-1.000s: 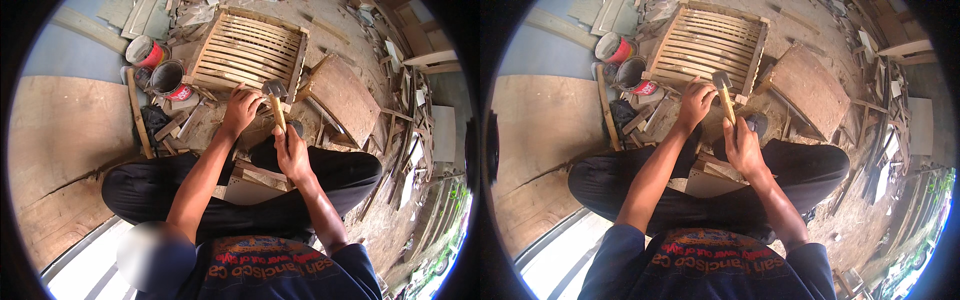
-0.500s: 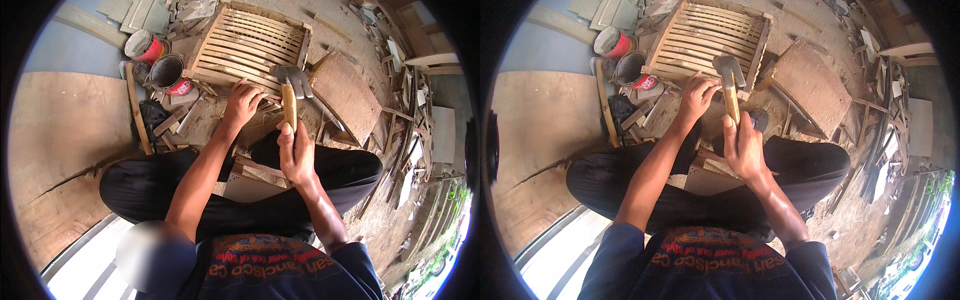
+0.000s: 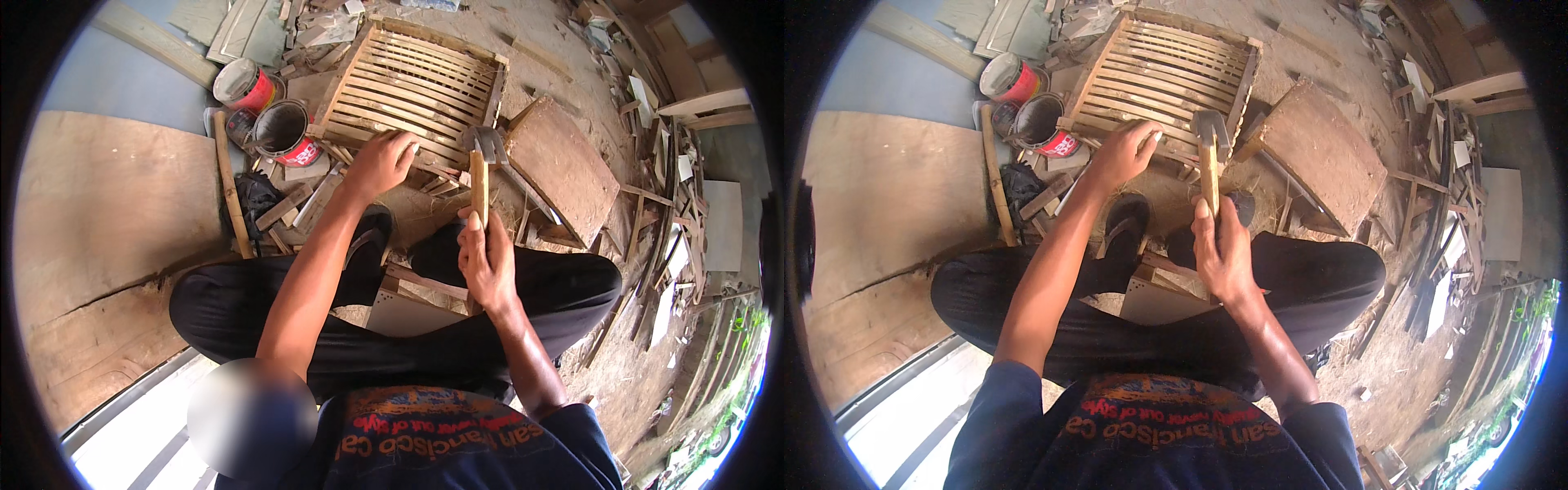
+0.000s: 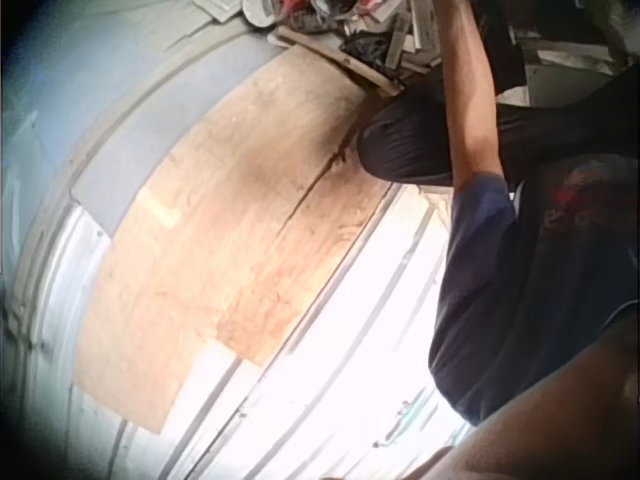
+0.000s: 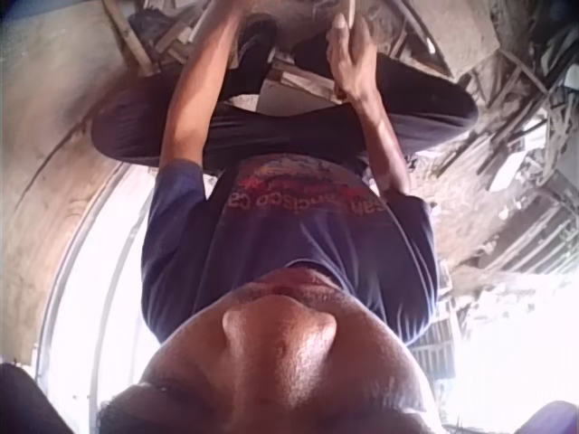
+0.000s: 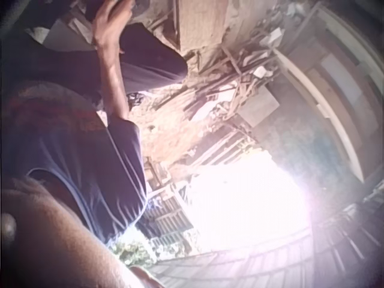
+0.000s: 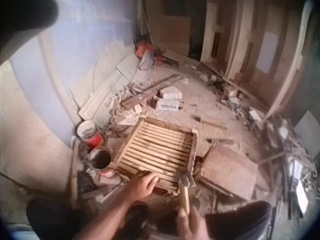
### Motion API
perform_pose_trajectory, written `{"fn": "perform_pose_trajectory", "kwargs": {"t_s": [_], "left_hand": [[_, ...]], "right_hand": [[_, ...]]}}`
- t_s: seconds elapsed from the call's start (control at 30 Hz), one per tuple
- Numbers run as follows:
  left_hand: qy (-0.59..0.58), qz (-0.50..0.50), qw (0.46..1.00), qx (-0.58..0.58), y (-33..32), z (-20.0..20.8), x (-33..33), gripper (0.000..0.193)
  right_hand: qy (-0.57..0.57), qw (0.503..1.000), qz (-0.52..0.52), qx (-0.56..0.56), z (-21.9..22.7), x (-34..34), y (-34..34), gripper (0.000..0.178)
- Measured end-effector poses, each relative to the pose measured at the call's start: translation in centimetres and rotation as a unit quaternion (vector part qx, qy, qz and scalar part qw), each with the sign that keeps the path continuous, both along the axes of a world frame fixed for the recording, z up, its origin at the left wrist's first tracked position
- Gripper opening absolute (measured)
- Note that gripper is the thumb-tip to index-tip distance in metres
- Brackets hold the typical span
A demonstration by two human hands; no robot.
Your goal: The person assembles a wooden crate by inserting slats into a frame and securing them with nails using a hammer. The person retrieves nails from a black plastic bag and repeatedly hammers them into the crate.
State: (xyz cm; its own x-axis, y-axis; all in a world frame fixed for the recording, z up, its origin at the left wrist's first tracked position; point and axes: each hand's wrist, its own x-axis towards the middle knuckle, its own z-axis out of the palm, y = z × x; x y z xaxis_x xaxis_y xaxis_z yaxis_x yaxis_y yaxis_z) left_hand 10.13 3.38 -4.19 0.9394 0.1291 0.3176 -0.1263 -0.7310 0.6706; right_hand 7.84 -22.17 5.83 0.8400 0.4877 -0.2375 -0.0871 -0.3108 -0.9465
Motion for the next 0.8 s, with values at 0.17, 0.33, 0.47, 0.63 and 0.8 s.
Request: {"fn": "perform_pose_trajectory", "kwargs": {"t_s": [0.17,0.33,0.47,0.63,0.8], "left_hand": [[-0.006,0.036,0.992,0.120,0.1,-1.3,1.1,0.017],[-0.056,-0.051,0.990,0.116,0.3,-0.6,-0.2,0.027],[-0.057,-0.024,0.993,0.096,-1.1,-0.9,-0.1,0.040],[-0.026,-0.013,0.995,0.100,-0.9,-1.4,0.4,0.032],[-0.046,-0.014,0.994,0.096,-1.1,-1.9,0.5,0.031]], "right_hand": [[0.045,0.999,0.014,-0.020,-1.1,-1.0,0.1,0.043],[0.038,0.999,-0.018,-0.031,-2.5,-1.0,-0.2,0.043],[0.042,0.998,-0.032,-0.023,-3.2,-0.7,-0.1,0.043],[0.051,0.998,-0.010,-0.024,-2.9,-0.6,0.4,0.045],[0.054,0.998,0.009,-0.021,-1.8,-0.3,1.0,0.046]]}}
